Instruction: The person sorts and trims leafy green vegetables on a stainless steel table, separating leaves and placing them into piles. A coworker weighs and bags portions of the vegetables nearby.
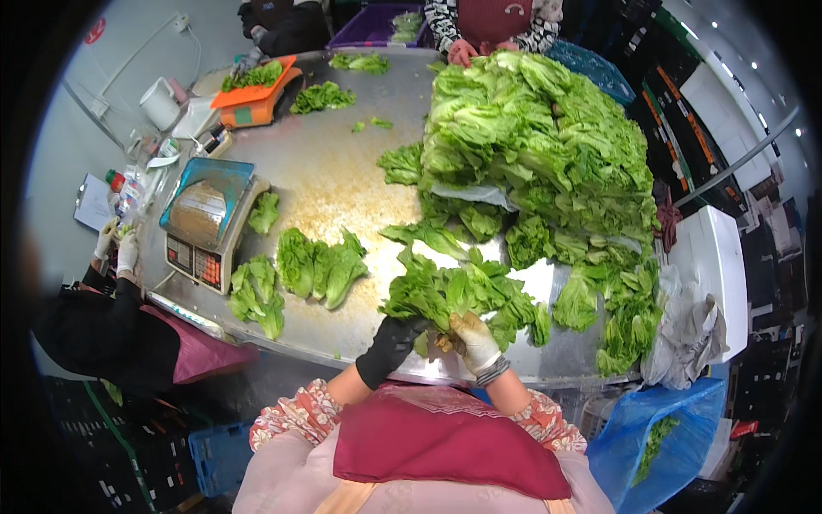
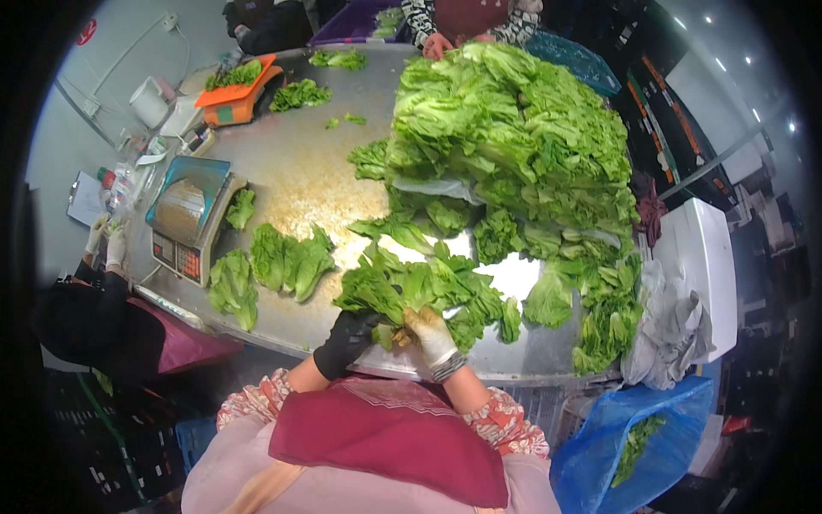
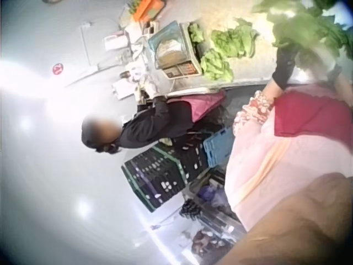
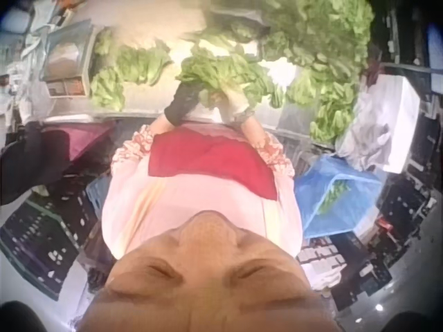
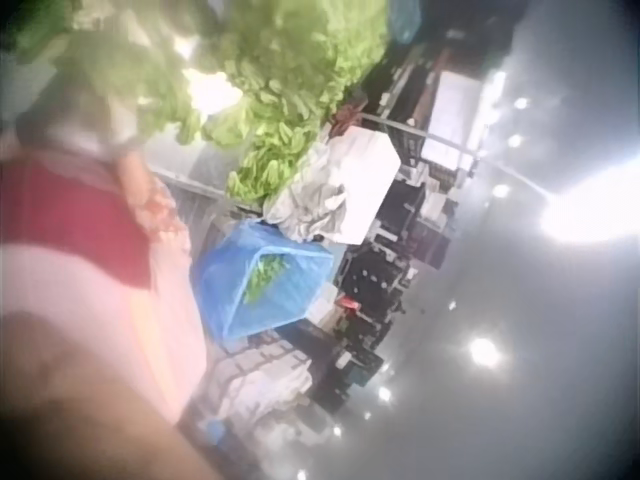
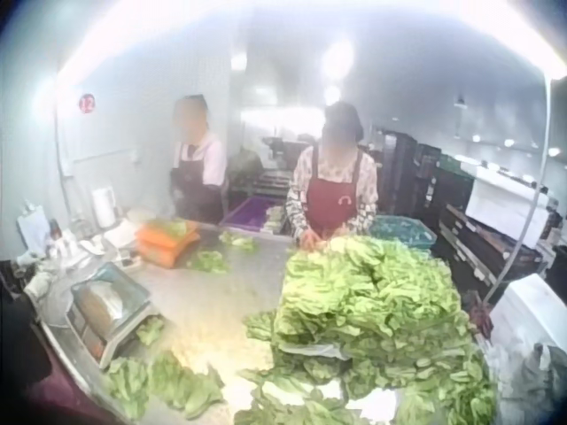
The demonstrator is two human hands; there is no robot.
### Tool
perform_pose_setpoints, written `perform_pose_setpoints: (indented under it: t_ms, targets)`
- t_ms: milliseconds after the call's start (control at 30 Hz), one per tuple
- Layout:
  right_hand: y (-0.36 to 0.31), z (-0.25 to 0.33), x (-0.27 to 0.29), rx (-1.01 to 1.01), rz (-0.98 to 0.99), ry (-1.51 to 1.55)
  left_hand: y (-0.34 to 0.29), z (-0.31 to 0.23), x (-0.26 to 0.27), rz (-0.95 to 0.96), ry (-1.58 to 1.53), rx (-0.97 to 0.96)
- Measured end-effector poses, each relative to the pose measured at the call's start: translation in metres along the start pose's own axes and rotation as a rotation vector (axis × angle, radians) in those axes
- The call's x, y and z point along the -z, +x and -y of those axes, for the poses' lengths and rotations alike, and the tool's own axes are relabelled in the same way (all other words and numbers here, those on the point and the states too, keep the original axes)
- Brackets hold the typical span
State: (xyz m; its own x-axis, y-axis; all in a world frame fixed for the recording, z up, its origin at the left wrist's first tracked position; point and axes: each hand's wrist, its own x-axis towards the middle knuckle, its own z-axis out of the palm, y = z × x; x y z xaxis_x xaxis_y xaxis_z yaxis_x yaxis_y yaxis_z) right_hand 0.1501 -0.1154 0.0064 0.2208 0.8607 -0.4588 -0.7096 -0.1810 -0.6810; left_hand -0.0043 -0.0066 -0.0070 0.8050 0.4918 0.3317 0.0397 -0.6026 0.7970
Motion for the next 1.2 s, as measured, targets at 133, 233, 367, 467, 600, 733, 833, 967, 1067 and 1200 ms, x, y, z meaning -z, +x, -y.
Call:
perform_pose_setpoints:
  t_ms: [133,233,367,467,600,733,833,967,1067,1200]
  targets:
    - [0.013,-0.013,0.003,0.006,-0.151,0.323,0.004,-0.016,-0.002,-0.022,-0.222,0.239]
    - [0.005,0.010,-0.016,-0.147,-0.228,0.425,0.006,-0.020,0.003,-0.008,-0.375,0.273]
    - [0.004,-0.005,0.014,-0.247,0.359,0.406,0.008,-0.008,-0.001,0.071,-0.908,0.403]
    - [0.008,-0.011,0.011,-0.017,0.205,0.458,0.004,-0.011,-0.010,-0.119,-1.198,0.535]
    - [0.008,-0.004,-0.028,0.363,-0.091,0.033,0.013,-0.032,0.001,0.014,-0.763,0.239]
    - [0.002,-0.024,-0.032,0.551,-0.216,-0.432,-0.008,-0.017,-0.003,-0.036,-0.441,0.033]
    - [0.006,-0.035,-0.030,0.713,-0.182,-0.598,-0.014,-0.006,-0.003,-0.073,-0.006,-0.141]
    - [-0.001,-0.031,-0.035,0.509,-0.191,-0.530,-0.013,-0.009,-0.003,-0.132,-0.040,-0.120]
    - [0.001,-0.033,-0.031,0.373,-0.127,-0.356,-0.013,-0.002,-0.004,-0.129,-0.138,0.002]
    - [-0.003,-0.016,-0.029,0.211,-0.029,-0.212,-0.015,0.012,-0.021,-0.171,-0.864,0.505]
